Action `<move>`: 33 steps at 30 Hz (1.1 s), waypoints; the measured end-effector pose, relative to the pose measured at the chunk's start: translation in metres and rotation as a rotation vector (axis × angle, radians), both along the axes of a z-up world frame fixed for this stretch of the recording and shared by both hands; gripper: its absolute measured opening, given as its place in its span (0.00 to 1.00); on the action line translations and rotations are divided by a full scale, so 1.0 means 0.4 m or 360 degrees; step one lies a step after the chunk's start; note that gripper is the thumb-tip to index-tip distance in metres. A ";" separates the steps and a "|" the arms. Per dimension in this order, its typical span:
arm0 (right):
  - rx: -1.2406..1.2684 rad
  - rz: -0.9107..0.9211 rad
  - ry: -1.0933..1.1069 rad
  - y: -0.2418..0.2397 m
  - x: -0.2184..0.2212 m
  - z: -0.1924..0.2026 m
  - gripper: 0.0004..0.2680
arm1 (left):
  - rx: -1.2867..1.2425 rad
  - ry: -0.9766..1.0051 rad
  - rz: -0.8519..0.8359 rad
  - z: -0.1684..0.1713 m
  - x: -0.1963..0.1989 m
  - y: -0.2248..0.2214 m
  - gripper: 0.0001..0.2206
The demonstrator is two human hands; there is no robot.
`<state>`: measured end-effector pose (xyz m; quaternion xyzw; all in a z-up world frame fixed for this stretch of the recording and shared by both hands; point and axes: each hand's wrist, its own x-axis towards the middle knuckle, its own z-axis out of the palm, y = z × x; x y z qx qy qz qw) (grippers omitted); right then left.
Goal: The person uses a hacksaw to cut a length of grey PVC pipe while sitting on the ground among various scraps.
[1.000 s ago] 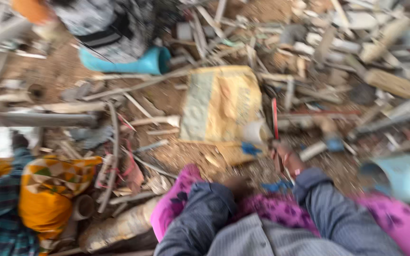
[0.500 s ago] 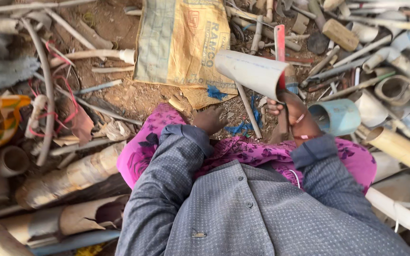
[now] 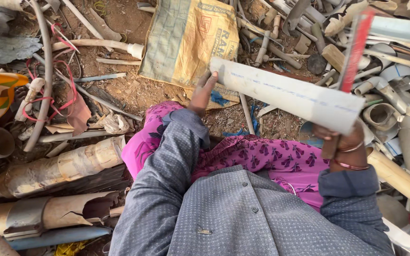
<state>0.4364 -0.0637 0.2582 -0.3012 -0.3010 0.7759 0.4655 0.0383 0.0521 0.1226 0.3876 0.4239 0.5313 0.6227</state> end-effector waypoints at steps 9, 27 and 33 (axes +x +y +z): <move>-0.0107 -0.0717 0.0241 0.009 0.103 0.015 0.15 | -0.0374 -0.0307 -0.0481 0.058 -0.015 -0.053 0.31; 0.0079 -0.1138 -0.0259 0.039 0.064 -0.207 0.13 | -0.0163 -0.0881 0.0343 0.015 0.081 0.033 0.28; 0.0453 -0.0446 -0.1383 0.035 -0.167 -0.297 0.10 | -0.0333 -0.0871 0.0552 -0.065 0.086 0.046 0.29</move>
